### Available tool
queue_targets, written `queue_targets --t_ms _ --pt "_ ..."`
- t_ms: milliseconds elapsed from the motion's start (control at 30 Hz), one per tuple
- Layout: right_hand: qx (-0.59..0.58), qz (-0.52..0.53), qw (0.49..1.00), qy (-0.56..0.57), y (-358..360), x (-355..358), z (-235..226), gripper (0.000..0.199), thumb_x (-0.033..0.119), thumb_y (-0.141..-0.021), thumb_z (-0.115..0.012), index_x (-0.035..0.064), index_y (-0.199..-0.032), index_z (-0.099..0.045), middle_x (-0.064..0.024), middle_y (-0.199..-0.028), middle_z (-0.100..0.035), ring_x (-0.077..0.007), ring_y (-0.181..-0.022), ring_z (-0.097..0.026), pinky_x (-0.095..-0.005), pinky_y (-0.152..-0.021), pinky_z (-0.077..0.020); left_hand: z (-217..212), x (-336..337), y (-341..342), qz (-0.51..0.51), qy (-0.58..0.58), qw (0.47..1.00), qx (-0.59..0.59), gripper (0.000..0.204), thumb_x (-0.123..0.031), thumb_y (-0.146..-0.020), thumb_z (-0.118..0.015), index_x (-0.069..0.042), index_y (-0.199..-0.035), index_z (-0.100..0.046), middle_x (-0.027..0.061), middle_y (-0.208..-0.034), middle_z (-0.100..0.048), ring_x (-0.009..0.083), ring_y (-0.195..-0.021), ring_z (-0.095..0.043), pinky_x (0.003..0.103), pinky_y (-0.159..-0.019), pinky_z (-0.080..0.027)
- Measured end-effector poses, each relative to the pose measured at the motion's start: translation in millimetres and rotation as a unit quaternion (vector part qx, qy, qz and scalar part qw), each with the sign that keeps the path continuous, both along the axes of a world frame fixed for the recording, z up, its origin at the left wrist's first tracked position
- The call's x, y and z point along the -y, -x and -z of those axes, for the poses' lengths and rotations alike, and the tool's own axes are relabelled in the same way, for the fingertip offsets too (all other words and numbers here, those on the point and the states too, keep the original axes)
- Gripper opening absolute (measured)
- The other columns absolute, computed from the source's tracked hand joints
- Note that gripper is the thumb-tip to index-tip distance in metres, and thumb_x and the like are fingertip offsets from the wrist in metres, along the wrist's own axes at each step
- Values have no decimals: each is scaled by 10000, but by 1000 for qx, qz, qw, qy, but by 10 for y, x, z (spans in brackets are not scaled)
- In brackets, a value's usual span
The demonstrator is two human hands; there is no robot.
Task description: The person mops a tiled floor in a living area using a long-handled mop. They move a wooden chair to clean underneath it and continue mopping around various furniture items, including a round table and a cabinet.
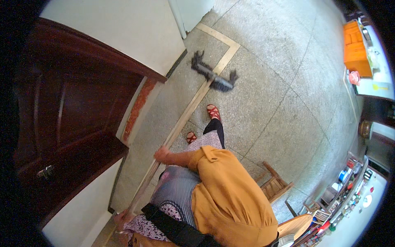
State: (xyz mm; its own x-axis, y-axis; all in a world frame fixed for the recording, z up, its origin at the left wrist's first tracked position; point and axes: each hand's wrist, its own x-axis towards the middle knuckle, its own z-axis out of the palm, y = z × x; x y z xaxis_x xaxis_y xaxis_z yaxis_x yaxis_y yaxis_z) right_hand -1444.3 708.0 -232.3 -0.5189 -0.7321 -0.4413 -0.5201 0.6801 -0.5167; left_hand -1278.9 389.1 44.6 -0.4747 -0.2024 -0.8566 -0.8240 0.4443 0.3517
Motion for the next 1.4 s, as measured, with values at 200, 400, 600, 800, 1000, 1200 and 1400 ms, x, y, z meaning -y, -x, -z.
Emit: queue_targets --t_ms 200,400,600,800,1000,1200,1400 --pt "-10 -18 981 194 -332 224 -316 147 178 -614 -597 62 -704 -606 -109 -712 -627 -239 -655 -623 -375 -568 -473 -705 -270 267 230 208 949 55 359 -67 -761 -566 18 -1108 -525 74 -697 -538 108 -639 -495 247 -570 -385" --pt "-51 21 994 99 -31 -522 89 99 141 -617 -579 84 -698 -587 -78 -694 -618 -224 -703 -612 -360 -685 -443 -218 -879 508 148 40 984 -87 388 -85 -715 -636 28 -1077 -550 112 -877 -608 138 -797 -557 244 -713 -444" --pt "-132 163 978 25 884 -2207 868 108 148 -669 -552 92 -750 -595 -93 -686 -581 -254 -709 -579 -376 -645 -449 527 -2409 1414 176 -23 979 -96 410 -84 -768 -591 -97 -1171 -516 -12 -639 -541 37 -494 -451 199 -400 -355" --pt "-289 329 898 -43 1835 -3900 740 289 53 -715 -476 8 -1000 -473 -177 -1048 -472 -333 -1104 -397 -458 -937 -292 1434 -4355 2922 174 -149 972 -46 440 -215 -815 -538 -179 -1243 -443 -40 -558 -443 45 -406 -357 202 -353 -296" --pt "-291 417 861 -37 2292 -4682 642 324 39 -729 -471 -9 -1048 -441 -198 -1183 -400 -348 -1190 -310 -444 -969 -290 1985 -5853 3737 158 -200 967 26 256 -305 -826 -523 -76 -939 -544 -4 -491 -420 87 -338 -350 245 -299 -259" --pt "-273 446 844 -119 2012 -4966 749 269 101 -760 -459 3 -996 -541 -167 -1227 -409 -325 -1198 -321 -384 -956 -329 2188 -6026 3226 206 -183 958 75 319 -359 -819 -494 -60 -719 -534 19 -481 -432 114 -334 -372 260 -298 -271" --pt "-334 360 850 -192 1306 -4385 847 255 184 -760 -465 41 -921 -601 -154 -1124 -501 -322 -1147 -378 -423 -969 -279 2145 -4511 2141 449 -134 879 -89 432 -373 -812 -506 50 -736 -557 168 -556 -529 226 -511 -527 367 -481 -399"
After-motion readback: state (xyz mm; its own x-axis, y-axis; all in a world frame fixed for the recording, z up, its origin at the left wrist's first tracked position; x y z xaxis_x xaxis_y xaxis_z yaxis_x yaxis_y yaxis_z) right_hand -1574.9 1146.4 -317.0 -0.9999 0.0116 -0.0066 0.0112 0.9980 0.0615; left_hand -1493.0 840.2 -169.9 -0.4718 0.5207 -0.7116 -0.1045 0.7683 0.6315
